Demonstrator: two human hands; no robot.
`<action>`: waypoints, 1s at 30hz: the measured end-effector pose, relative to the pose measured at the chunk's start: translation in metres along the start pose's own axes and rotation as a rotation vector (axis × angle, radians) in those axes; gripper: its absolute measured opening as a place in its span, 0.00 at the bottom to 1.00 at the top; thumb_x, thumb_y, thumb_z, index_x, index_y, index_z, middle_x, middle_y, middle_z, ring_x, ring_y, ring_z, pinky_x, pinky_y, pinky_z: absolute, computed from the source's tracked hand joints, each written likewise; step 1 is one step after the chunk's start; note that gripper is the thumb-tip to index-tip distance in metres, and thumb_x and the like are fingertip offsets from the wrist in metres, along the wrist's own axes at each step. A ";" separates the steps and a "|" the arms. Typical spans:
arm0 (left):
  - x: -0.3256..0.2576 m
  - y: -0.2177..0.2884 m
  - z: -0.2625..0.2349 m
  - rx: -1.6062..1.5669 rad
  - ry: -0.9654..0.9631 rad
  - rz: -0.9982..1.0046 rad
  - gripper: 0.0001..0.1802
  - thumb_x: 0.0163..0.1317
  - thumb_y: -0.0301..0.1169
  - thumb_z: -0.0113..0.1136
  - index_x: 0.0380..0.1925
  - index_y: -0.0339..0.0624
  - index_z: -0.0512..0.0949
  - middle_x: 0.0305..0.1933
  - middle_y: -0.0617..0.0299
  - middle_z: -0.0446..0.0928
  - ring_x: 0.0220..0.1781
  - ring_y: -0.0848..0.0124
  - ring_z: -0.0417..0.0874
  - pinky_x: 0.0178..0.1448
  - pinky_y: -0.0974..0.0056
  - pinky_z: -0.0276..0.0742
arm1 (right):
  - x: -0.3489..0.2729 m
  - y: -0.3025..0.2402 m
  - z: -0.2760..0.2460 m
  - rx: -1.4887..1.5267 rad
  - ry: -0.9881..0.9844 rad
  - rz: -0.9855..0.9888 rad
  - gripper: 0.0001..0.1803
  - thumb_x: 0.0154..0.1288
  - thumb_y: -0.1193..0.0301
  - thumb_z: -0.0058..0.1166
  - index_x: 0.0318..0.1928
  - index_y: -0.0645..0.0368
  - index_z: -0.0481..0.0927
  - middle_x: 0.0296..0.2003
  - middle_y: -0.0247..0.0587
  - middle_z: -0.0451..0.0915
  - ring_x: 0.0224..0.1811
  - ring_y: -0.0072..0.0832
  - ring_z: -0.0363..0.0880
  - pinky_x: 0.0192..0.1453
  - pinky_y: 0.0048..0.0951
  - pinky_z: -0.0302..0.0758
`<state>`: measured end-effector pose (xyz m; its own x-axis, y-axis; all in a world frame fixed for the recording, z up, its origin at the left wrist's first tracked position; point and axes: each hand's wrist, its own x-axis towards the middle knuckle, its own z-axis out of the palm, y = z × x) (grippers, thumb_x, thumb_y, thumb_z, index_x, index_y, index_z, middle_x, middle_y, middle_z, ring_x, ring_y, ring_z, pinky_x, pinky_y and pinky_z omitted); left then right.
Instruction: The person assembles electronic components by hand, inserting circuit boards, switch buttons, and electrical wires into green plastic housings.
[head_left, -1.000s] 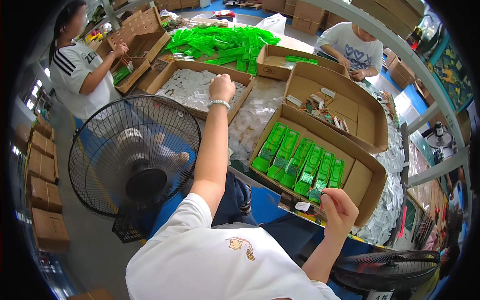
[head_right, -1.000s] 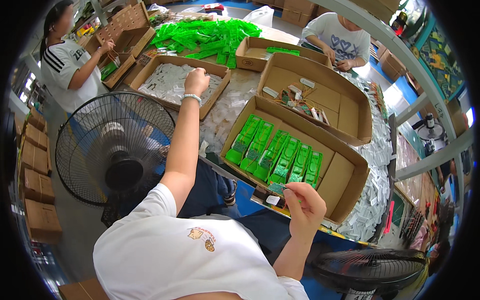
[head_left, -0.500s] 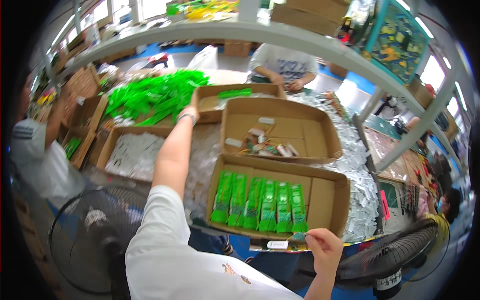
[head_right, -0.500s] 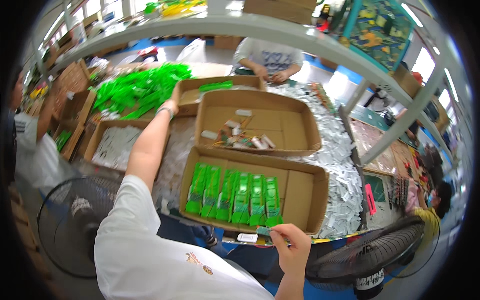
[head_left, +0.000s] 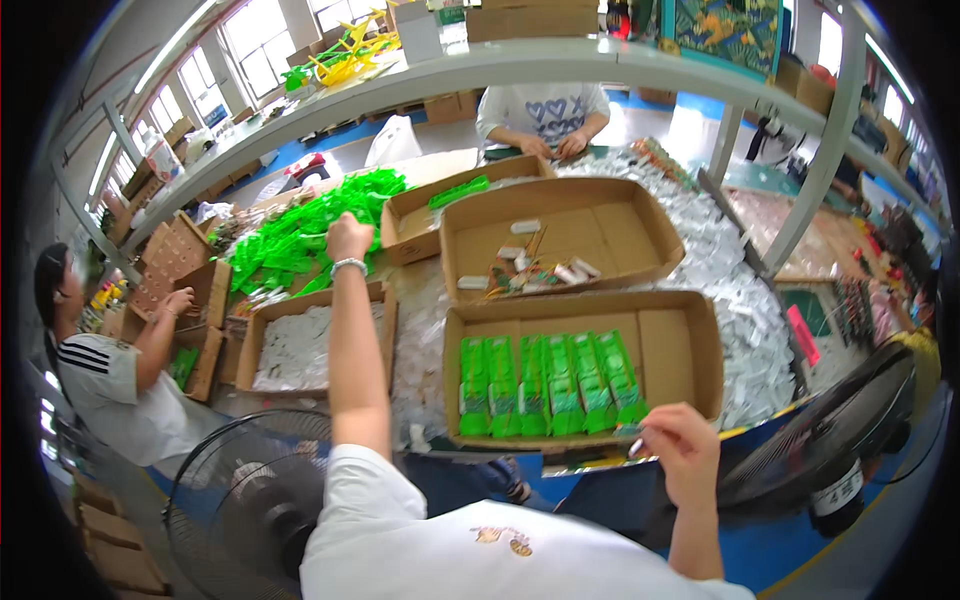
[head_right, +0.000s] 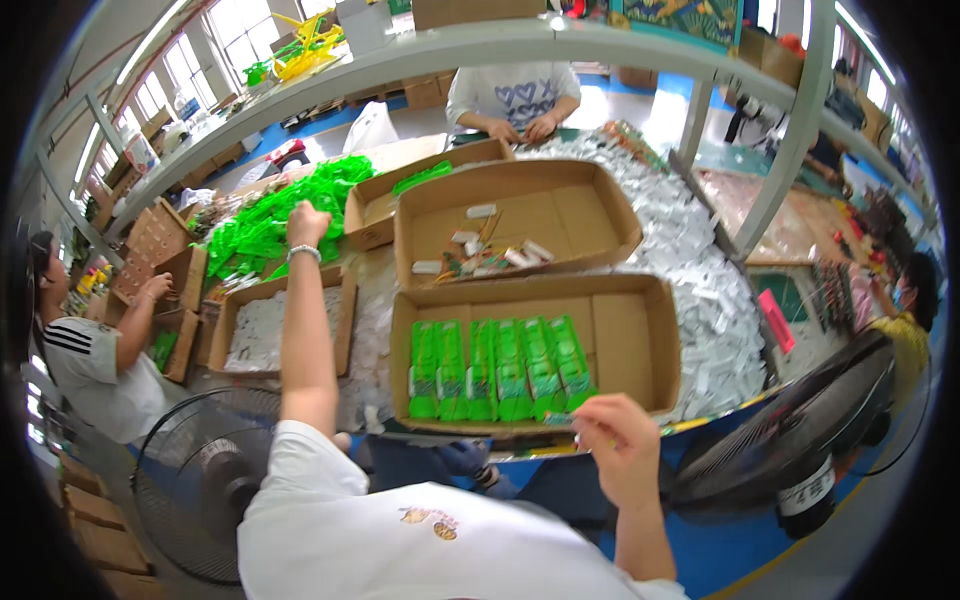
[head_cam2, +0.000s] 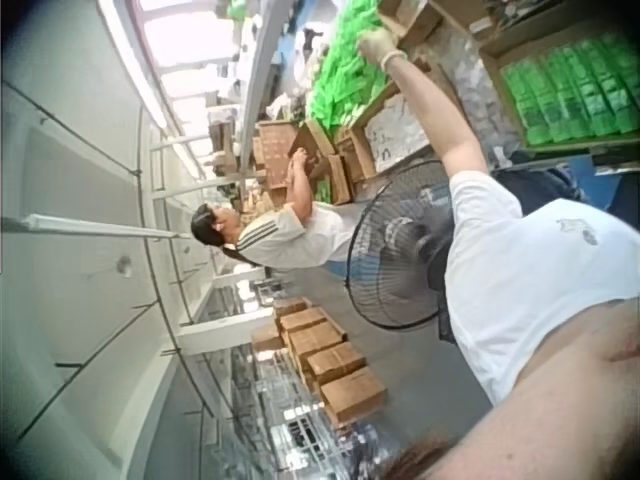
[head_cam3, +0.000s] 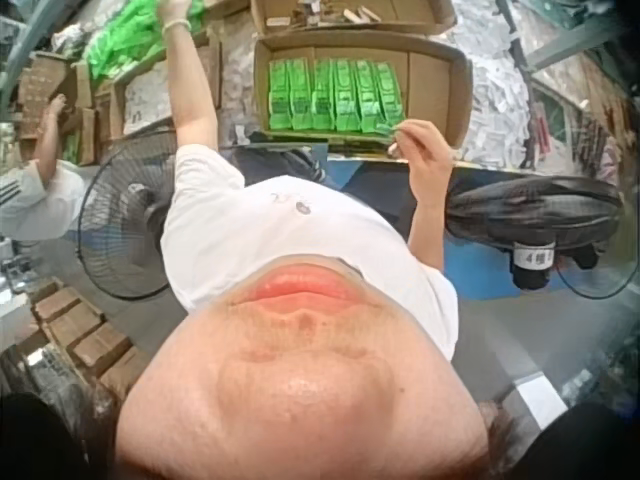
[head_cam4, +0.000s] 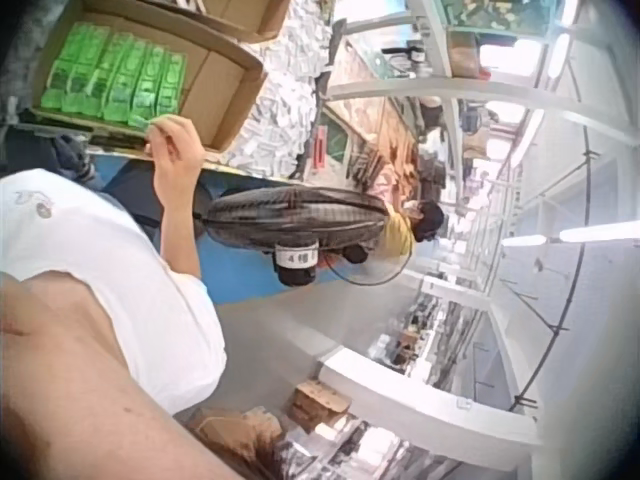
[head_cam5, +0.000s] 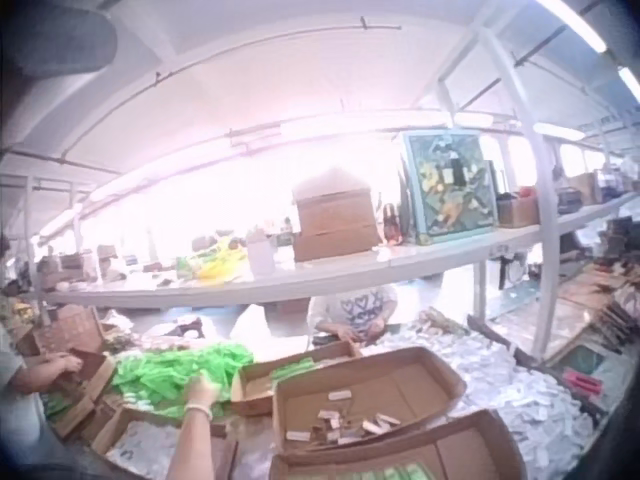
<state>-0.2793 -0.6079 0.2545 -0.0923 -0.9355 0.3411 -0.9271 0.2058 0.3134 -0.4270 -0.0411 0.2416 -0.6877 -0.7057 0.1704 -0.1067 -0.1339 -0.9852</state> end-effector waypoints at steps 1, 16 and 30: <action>-0.020 0.017 -0.024 -0.078 0.070 0.017 0.22 0.50 0.39 0.64 0.43 0.38 0.80 0.47 0.42 0.81 0.52 0.47 0.81 0.54 0.48 0.78 | 0.001 0.003 0.002 0.038 -0.008 -0.003 0.05 0.60 0.85 0.55 0.37 0.71 0.80 0.37 0.42 0.78 0.33 0.22 0.79 0.35 0.19 0.77; -0.253 0.066 -0.132 -2.355 -0.697 0.274 0.27 0.74 0.48 0.41 0.60 0.38 0.68 0.53 0.47 0.77 0.47 0.58 0.81 0.53 0.51 0.80 | -0.012 -0.038 0.058 0.080 -0.182 -0.271 0.07 0.55 0.86 0.59 0.36 0.70 0.80 0.33 0.40 0.79 0.34 0.23 0.77 0.39 0.22 0.73; -0.334 0.102 -0.127 -1.982 -0.507 0.335 0.24 0.75 0.40 0.44 0.65 0.39 0.65 0.43 0.48 0.82 0.26 0.65 0.84 0.26 0.67 0.81 | 0.009 -0.025 0.079 -0.011 -0.275 -0.248 0.07 0.62 0.74 0.58 0.38 0.63 0.78 0.36 0.37 0.80 0.34 0.23 0.78 0.40 0.25 0.75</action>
<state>-0.2968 -0.2384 0.2849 -0.5279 -0.7115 0.4637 0.6709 -0.0146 0.7414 -0.3739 -0.0992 0.2691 -0.4212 -0.8139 0.4003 -0.2547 -0.3174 -0.9134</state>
